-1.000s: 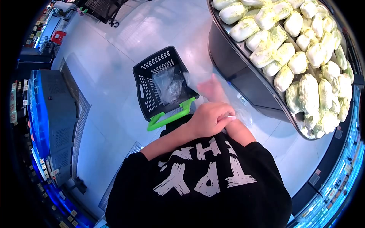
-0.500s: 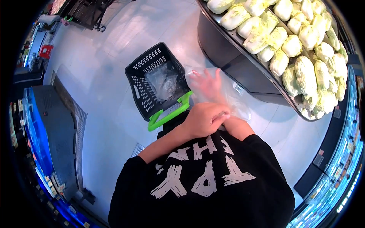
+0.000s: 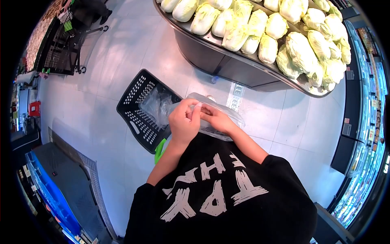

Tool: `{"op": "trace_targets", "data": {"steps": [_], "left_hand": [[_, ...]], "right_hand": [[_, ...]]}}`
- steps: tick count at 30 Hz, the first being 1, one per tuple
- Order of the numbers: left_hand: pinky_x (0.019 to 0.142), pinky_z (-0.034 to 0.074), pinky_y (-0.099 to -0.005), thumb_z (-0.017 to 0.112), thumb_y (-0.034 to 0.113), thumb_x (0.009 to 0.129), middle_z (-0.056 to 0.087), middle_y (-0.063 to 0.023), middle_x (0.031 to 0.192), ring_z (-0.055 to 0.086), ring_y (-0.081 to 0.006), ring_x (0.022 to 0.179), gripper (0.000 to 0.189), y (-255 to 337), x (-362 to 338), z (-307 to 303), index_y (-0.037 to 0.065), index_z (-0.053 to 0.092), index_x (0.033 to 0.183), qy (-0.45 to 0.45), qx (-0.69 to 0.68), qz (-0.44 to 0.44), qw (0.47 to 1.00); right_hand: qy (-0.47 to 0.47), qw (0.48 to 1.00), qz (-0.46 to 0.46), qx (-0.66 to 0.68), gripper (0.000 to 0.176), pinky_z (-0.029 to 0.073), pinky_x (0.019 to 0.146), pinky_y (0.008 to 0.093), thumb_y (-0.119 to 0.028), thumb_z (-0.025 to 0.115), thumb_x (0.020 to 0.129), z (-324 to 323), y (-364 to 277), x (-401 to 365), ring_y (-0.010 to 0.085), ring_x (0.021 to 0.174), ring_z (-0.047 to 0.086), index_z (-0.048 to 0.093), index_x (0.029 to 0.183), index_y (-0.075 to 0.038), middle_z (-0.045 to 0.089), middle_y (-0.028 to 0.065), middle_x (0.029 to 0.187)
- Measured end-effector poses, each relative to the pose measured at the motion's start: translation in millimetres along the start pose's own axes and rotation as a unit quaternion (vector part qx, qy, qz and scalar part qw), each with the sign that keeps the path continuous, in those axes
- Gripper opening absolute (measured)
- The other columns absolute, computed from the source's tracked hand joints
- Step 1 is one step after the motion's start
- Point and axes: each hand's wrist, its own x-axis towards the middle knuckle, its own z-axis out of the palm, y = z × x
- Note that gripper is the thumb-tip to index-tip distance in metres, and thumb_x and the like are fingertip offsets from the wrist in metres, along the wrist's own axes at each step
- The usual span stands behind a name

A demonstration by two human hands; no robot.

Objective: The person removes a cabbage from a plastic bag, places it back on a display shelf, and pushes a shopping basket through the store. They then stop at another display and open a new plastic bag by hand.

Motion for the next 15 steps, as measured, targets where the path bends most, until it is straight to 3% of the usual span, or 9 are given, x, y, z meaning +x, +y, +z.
{"op": "trace_targets", "data": {"steps": [5,8,11,12,13,15], "left_hand": [[0.044,0.029,-0.0284,0.072,0.009,0.083,0.038,-0.0003,0.050,0.036,-0.0103,0.044,0.008,-10.1,31.6,22.1,0.007,0.066,0.087,0.047,0.038,-0.036,0.997],[0.044,0.029,-0.0266,0.073,0.007,0.081,0.039,0.0018,0.051,0.035,-0.0077,0.046,0.008,-13.0,56.9,40.6,0.007,0.067,0.087,0.089,0.068,-0.040,0.993],[0.045,0.028,-0.0251,0.074,0.007,0.081,0.038,0.0033,0.053,0.034,-0.0065,0.048,0.008,-13.2,82.4,56.8,0.006,0.067,0.085,0.114,0.089,-0.068,0.987],[0.045,0.028,-0.0246,0.074,0.008,0.082,0.037,0.0041,0.054,0.033,-0.0061,0.048,0.008,-13.6,90.1,63.1,0.006,0.067,0.085,0.125,0.097,-0.079,0.984],[0.047,0.024,-0.0204,0.072,0.009,0.085,0.036,0.0087,0.058,0.031,-0.0010,0.052,0.007,-15.5,96.5,69.0,0.006,0.066,0.085,0.128,0.110,-0.088,0.982],[0.047,0.024,-0.0203,0.072,0.010,0.085,0.036,0.0085,0.057,0.031,-0.0009,0.052,0.007,-19.4,108.6,77.4,0.006,0.066,0.085,0.136,0.122,-0.095,0.979]], "right_hand": [[0.020,0.993,-0.028,-0.111,0.058,0.047,0.098,0.0330,-0.027,0.066,0.092,-37.1,-44.9,-7.6,0.0203,0.114,0.059,0.046,0.138,0.003,0.058,0.0174,0.129],[-0.012,0.991,-0.091,-0.093,0.041,0.051,0.088,0.0316,-0.022,0.066,0.092,-71.5,-77.6,-4.1,0.0175,0.100,0.064,0.057,0.123,0.003,0.065,0.0139,0.116],[-0.063,0.995,-0.081,0.002,0.022,0.052,0.083,0.0274,-0.014,0.062,0.095,-121.1,-114.8,1.9,0.0130,0.089,0.064,0.060,0.111,0.001,0.069,0.0101,0.107],[-0.014,0.997,-0.079,-0.003,0.013,0.051,0.074,0.0252,-0.013,0.061,0.095,-135.2,-132.9,3.4,0.0102,0.077,0.063,0.062,0.098,-0.001,0.071,0.0079,0.095],[0.027,0.994,-0.095,0.036,0.014,0.051,0.065,0.0241,-0.014,0.065,0.093,-153.0,-135.2,12.4,0.0098,0.068,0.061,0.064,0.095,-0.001,0.069,0.0057,0.082],[0.098,0.988,-0.112,0.036,0.014,0.051,0.064,0.0249,-0.016,0.065,0.092,-195.1,-137.5,29.4,0.0100,0.067,0.061,0.065,0.095,-0.002,0.069,0.0063,0.082]]}}
